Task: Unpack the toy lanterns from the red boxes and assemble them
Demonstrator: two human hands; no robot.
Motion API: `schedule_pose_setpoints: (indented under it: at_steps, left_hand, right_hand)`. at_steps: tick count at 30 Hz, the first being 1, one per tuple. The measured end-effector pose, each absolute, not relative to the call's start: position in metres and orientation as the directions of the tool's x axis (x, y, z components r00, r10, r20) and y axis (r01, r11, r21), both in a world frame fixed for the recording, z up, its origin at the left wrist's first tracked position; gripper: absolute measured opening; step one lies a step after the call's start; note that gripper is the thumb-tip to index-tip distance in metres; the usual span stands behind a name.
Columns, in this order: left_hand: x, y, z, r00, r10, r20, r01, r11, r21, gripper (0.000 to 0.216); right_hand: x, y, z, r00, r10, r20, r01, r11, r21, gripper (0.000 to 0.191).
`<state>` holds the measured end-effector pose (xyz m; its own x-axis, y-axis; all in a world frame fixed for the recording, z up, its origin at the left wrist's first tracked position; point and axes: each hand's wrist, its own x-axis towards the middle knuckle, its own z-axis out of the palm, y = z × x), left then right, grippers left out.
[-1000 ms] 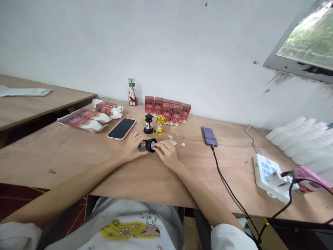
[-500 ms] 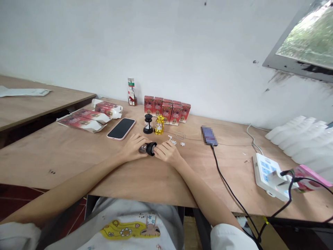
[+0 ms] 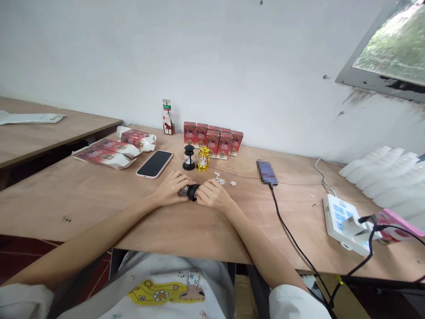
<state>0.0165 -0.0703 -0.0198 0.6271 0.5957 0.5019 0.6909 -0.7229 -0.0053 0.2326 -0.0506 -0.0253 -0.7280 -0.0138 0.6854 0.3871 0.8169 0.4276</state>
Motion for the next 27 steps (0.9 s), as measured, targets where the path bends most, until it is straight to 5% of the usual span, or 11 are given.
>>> schedule_pose_setpoints:
  at_steps: [27]
  left_hand:
    - [0.017, -0.069, -0.013, 0.656, 0.583, 0.480, 0.663, -0.749, 0.004, 0.036]
  right_hand:
    - [0.236, -0.054, -0.012, -0.727, 0.109, 0.678, 0.332, 0.920, 0.208, 0.004]
